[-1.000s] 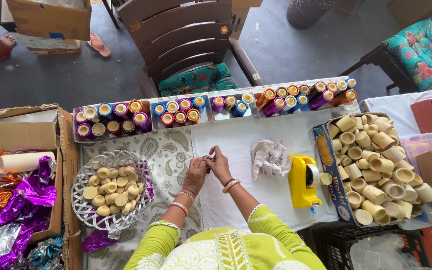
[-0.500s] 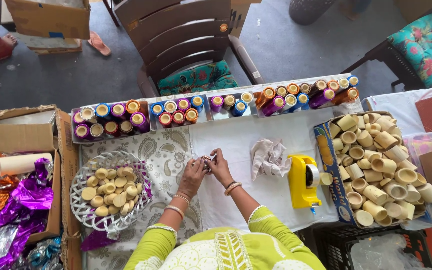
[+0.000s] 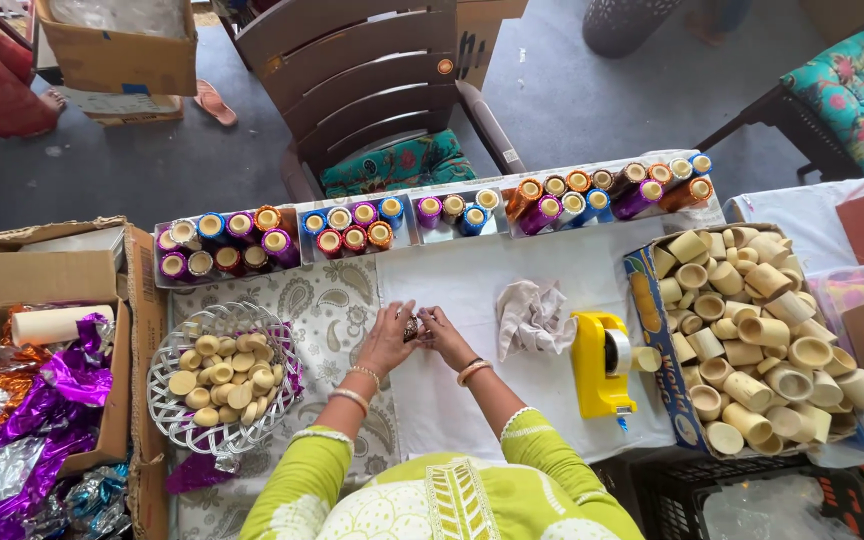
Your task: The person wraps small cylindrical candle holders in metallic foil, secures them with tape, and places the finished items into a tray. They repeat this process for multiple units, using a tape dispenser and foil sheets.
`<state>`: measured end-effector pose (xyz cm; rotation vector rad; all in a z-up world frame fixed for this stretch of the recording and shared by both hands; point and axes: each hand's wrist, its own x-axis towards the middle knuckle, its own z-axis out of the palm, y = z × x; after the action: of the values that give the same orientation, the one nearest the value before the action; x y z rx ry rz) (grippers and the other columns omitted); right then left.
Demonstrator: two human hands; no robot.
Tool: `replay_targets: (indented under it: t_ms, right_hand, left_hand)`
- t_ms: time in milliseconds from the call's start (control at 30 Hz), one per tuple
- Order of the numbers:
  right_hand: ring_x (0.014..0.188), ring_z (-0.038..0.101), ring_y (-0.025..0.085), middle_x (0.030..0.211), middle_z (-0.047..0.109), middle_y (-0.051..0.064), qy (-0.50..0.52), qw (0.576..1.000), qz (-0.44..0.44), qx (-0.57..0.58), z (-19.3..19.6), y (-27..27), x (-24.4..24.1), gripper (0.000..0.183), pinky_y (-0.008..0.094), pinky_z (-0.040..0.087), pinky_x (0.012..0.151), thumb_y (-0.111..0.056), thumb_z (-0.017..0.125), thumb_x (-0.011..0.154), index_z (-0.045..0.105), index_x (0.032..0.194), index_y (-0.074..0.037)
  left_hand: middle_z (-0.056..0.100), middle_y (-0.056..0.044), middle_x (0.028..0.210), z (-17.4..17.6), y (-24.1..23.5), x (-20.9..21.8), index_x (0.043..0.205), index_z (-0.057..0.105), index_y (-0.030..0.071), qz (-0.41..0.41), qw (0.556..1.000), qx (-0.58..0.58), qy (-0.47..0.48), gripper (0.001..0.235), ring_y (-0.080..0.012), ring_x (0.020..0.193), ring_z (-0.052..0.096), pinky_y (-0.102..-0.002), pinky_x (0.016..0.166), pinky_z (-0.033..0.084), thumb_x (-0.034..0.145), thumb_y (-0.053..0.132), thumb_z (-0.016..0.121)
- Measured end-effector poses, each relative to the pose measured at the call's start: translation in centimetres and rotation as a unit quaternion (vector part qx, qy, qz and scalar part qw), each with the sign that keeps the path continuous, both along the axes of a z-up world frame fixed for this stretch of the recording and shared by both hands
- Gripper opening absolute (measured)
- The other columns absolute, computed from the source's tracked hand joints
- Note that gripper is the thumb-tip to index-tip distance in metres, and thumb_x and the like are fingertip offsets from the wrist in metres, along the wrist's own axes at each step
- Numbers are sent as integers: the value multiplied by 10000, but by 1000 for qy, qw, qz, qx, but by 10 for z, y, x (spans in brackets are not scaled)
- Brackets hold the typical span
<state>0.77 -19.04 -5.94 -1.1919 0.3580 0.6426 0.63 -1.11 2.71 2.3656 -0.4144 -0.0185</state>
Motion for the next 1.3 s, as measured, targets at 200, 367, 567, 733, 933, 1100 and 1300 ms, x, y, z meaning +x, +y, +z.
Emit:
replay_targets:
  t_ms: [200, 367, 567, 733, 933, 1100, 1300]
  right_hand:
    - [901, 631, 115, 1049, 654, 26, -67, 996, -45, -41, -4, -22, 0, 441, 290, 492, 814, -518, 497, 1043, 536, 1251, -130]
    - [997, 640, 125, 1189, 622, -26, -33, 995, -78, 51, 57, -24, 5, 494, 325, 536, 913, -497, 491, 995, 484, 1384, -191]
    - [1143, 654, 153, 1281, 636, 68, -190, 980, -52, -20, 50, -17, 21, 506, 318, 558, 978, -227, 701, 976, 485, 1416, -105]
    - [1090, 644, 157, 1281, 614, 53, -283, 939, -18, -193, 32, -8, 29, 598, 322, 584, 892, 11, 782, 849, 511, 1372, -89]
    - [1084, 686, 188, 1298, 592, 62, -300, 932, 13, -203, 41, -2, 31, 539, 309, 619, 880, 114, 660, 855, 558, 1341, -95]
    - [1058, 688, 178, 1228, 625, 81, -335, 908, 22, -252, 49, -1, 40, 485, 307, 621, 858, 90, 704, 853, 577, 1289, -78]
    - [940, 721, 167, 1046, 705, 68, -327, 913, 16, -244, 44, 0, 47, 377, 311, 620, 797, 42, 714, 881, 600, 1227, -57]
  left_hand:
    - [664, -110, 1145, -75, -7, 30, 1265, 588, 59, 113, 950, -245, 159, 521, -279, 1046, 653, -428, 933, 565, 797, 141, 800]
    - [659, -71, 1180, -89, -10, 38, 1280, 561, 49, 108, 807, -497, 299, 483, -186, 1055, 640, -360, 901, 562, 853, 107, 781]
    - [661, -43, 1240, -93, -14, 53, 1291, 565, 101, 55, 908, -344, 233, 519, -188, 1118, 644, -348, 897, 558, 823, 11, 772]
    - [678, -55, 1275, -113, -11, 60, 1318, 570, 128, 72, 961, -231, 135, 548, -221, 1200, 657, -401, 967, 563, 819, -6, 754]
    - [636, -73, 1305, -65, -9, 54, 1318, 542, 141, 85, 966, -213, 118, 702, -242, 1239, 590, -422, 967, 523, 700, 20, 851]
    - [678, -53, 1251, -68, -8, 56, 1304, 589, 154, 92, 958, -242, 127, 607, -209, 1176, 665, -363, 896, 595, 753, 5, 793]
    - [713, -67, 1156, -66, -8, 58, 1243, 626, 125, 110, 968, -205, 90, 540, -233, 1085, 704, -351, 854, 594, 746, -48, 746]
